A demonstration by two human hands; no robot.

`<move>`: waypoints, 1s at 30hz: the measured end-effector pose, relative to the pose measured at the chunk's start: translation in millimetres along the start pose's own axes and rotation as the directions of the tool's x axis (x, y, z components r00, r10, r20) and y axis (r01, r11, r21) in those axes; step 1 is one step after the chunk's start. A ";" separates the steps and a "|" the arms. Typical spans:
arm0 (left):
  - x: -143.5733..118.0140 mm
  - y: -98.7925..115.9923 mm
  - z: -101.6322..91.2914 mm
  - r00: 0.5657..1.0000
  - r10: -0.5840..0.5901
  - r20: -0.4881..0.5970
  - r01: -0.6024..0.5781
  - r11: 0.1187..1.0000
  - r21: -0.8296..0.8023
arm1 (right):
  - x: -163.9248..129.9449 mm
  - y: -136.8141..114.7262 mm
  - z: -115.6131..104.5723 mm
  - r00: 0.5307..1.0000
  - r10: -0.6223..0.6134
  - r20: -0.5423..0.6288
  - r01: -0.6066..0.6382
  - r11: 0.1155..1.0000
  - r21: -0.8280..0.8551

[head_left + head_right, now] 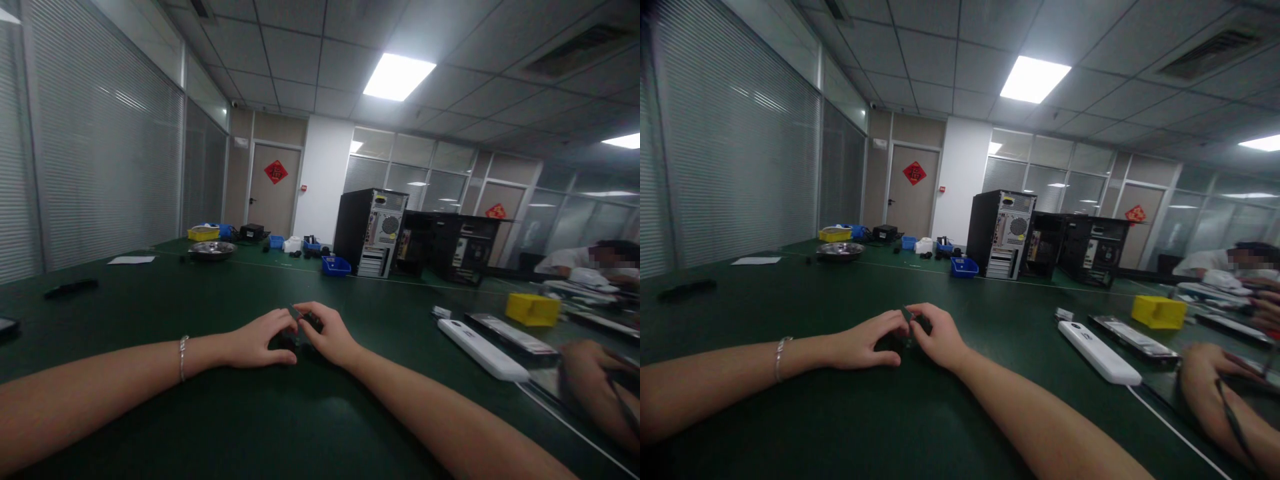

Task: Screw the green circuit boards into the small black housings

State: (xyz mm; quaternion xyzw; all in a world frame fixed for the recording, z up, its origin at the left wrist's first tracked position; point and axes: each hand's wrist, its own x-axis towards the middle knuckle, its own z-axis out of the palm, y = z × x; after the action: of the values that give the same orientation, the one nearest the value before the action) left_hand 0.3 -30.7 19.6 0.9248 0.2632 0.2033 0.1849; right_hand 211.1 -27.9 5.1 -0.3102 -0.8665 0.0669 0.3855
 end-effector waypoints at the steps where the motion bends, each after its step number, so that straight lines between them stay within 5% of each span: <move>1: 0.2 0.6 0.0 1.000 -0.015 -0.003 0.015 1.000 0.005 | 0.5 0.5 0.0 1.000 0.007 0.002 -0.007 1.000 -0.004; 8: -0.4 -1.9 -0.8 0.993 -0.114 0.012 0.114 0.992 -0.048 | 3.2 15.4 -6.2 0.985 0.093 0.144 -0.084 0.994 -0.066; 16: 2.7 -25.3 -5.0 0.988 -0.156 -0.014 0.145 0.944 -0.298 | 4.9 12.8 -18.2 0.897 0.118 0.426 -0.087 0.992 -0.092; 25: 5.6 -35.5 -2.0 0.989 -0.150 0.009 0.126 0.796 -0.592 | 3.1 11.5 -12.9 0.899 0.118 0.421 -0.083 0.991 -0.101; 30: 6.5 -39.3 0.5 0.984 -0.177 -0.013 0.127 0.750 -0.650 | 3.3 11.8 -9.2 0.958 0.129 0.255 -0.109 0.990 -0.094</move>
State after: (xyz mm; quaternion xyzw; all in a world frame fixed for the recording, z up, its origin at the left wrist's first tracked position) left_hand -10.6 4.0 3.3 0.7717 0.2580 0.2997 0.4981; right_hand 221.7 -17.7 9.3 -0.3652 -0.8913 0.0958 0.2510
